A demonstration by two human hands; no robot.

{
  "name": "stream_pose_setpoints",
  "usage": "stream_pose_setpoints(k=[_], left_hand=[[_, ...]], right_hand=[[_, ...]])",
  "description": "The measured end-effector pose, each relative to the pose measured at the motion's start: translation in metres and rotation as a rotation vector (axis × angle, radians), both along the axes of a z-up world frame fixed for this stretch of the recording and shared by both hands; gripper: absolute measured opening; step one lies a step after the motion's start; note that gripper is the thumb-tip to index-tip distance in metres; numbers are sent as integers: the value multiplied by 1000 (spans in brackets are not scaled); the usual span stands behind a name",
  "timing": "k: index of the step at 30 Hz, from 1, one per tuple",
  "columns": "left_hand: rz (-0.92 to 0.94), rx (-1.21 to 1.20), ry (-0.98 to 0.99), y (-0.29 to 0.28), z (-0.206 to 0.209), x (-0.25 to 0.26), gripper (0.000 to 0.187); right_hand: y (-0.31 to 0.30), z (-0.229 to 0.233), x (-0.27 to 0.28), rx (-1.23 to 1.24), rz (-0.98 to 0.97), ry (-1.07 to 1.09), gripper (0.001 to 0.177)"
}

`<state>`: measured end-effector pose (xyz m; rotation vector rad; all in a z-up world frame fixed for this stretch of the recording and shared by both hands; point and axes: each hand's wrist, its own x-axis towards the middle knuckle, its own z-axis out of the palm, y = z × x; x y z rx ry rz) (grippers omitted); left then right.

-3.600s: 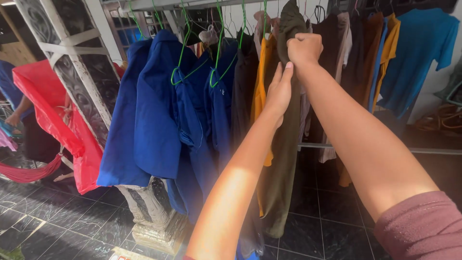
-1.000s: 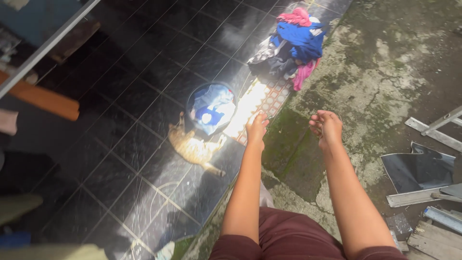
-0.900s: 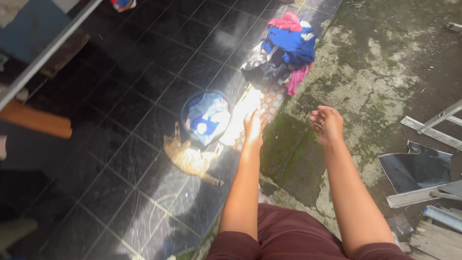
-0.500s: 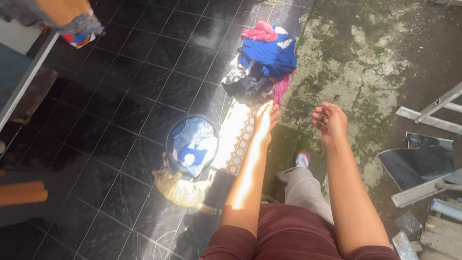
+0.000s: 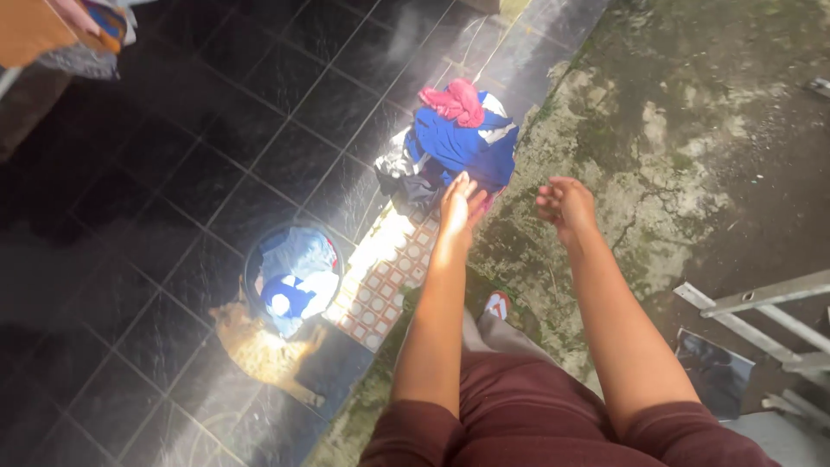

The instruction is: The person picks up several clothing items from a pile on the floor, shakes them out, places each on a green hanger, and hangs them on a metal rack. Items include a yellow top, an olive shirt, a pink top, and a blue shirt. A cat is visible on the floor nearby.

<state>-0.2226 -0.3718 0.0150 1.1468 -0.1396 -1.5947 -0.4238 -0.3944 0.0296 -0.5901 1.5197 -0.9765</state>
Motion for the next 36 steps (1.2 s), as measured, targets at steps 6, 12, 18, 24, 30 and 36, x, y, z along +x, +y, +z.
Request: stream_pose_setpoints(k=[6, 12, 18, 24, 30, 36], left_hand=[[153, 76, 49, -67, -49, -11, 62], [178, 135, 117, -137, -85, -22, 53], [258, 48, 151, -218, -84, -13, 61], [270, -35, 136, -286, -72, 7, 68], [377, 49, 55, -290, -80, 15, 62], [481, 152, 29, -278, -112, 4, 59]], right_hand=[[-93, -9, 2, 50, 92, -69, 17], [-185, -36, 16, 99, 249, -62, 14], [-295, -93, 52, 166, 470, 4, 15], [-368, -170, 82, 225, 670, 132, 24], [-398, -227, 100, 301, 787, 230, 37], [-416, -281, 112, 257, 1017, 349, 44]])
